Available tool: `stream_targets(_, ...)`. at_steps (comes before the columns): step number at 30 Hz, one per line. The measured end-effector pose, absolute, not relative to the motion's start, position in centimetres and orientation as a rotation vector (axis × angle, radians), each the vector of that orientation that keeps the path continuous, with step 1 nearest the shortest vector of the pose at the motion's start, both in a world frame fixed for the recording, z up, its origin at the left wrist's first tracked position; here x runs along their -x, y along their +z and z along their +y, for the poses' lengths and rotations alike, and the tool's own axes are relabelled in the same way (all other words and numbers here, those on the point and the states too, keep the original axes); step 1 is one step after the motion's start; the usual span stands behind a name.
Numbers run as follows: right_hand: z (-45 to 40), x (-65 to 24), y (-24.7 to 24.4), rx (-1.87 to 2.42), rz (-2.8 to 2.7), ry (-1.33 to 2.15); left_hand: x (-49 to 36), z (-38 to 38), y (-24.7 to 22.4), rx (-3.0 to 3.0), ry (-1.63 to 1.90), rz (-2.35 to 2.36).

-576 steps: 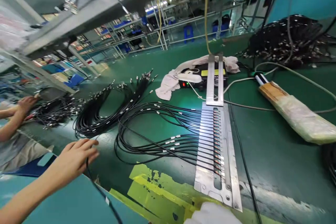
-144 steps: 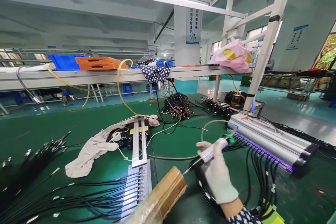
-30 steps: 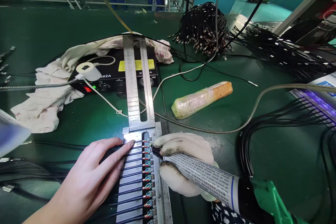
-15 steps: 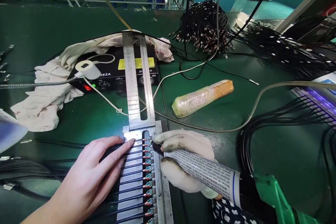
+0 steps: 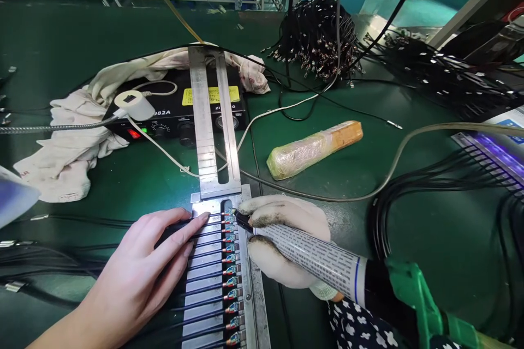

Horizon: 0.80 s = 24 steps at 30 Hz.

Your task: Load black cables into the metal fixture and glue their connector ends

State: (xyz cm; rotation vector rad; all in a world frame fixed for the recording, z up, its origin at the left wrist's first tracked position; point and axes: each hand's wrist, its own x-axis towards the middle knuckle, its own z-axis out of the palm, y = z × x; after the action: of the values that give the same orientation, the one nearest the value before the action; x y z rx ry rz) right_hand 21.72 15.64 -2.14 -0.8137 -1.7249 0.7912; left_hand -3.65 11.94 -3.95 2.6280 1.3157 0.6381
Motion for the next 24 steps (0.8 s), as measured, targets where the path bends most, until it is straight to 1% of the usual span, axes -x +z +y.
stream_targets(7,14.2,-22.3,-1.2,0.778,-1.657,0.766,3.7,12.0,-4.0,-2.620,0.641,1.330)
stream_targets(10,13.7,-22.5,-0.9,0.821,-1.736,0.796,3.7,12.0,-3.9,-2.612,0.627,1.334)
stream_targets(24,14.1,-22.6,-2.0,0.851,-1.782,0.865,3.8,11.9,-4.1,-2.602,0.620,1.329)
